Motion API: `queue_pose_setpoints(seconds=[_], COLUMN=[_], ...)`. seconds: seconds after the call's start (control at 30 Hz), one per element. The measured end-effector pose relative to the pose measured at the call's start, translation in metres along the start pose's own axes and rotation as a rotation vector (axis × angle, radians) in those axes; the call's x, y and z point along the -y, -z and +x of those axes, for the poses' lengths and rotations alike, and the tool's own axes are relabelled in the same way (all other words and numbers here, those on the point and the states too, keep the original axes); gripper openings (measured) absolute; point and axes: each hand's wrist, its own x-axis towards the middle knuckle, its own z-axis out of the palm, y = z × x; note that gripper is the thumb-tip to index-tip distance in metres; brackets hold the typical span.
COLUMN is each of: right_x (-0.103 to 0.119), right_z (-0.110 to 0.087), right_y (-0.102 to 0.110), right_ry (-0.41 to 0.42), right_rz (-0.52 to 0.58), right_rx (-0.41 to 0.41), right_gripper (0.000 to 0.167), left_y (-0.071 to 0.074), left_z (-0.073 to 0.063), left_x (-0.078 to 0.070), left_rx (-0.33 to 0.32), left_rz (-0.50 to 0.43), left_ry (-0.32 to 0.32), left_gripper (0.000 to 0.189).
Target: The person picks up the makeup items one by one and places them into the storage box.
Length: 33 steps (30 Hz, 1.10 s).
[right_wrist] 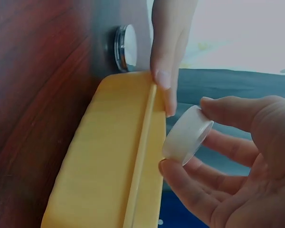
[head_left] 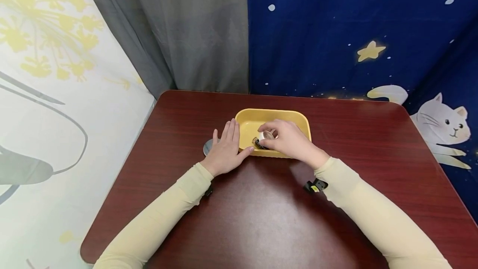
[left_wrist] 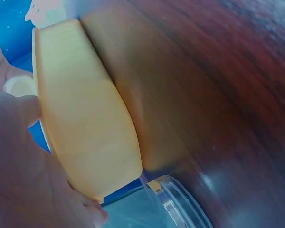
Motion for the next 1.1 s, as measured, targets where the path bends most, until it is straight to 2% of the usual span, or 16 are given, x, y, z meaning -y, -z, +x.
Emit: queue_pose_setpoints(seconds=[0.2,0.43,0.6,0.8,0.97,1.1], right_x=[-0.005,-0.012,-0.014,-0.019,-0.021,-0.022], right_z=[0.019,0.040,0.052,0.061,0.065,0.067], right_y=[-0.011,-0.024,-0.030,-0.040,-0.048,-0.054], right_ry=[-0.010,0.071,0.112,0.168,0.244,0.268], right_rz=[0.015,0.052,0.008,-0.057,-0.083,-0.118], right_rx=[0.062,0.159,0.210,0.261,0.261,0.277], right_gripper=[0.036,0.037,0.038,0.037,0.028,0.021], left_y=[-0.001,-0.002,-0.002,-0.002,-0.001,0.000], left_z=[0.000,0.000,0.000,0.001,0.001,0.002], left_x=[0.002,0.005,0.006,0.005,0.004,0.003], left_rx=[-0.009,-0.006,-0.019,-0.005,-0.009,-0.008], left_rz=[-0.005,-0.006,-0.014,-0.020,-0.026,-0.022], left_ry=[-0.013,-0.030,-0.032,-0.030,-0.028,-0.023], left_gripper=[0.103,0.104,0.103,0.097,0.093,0.092])
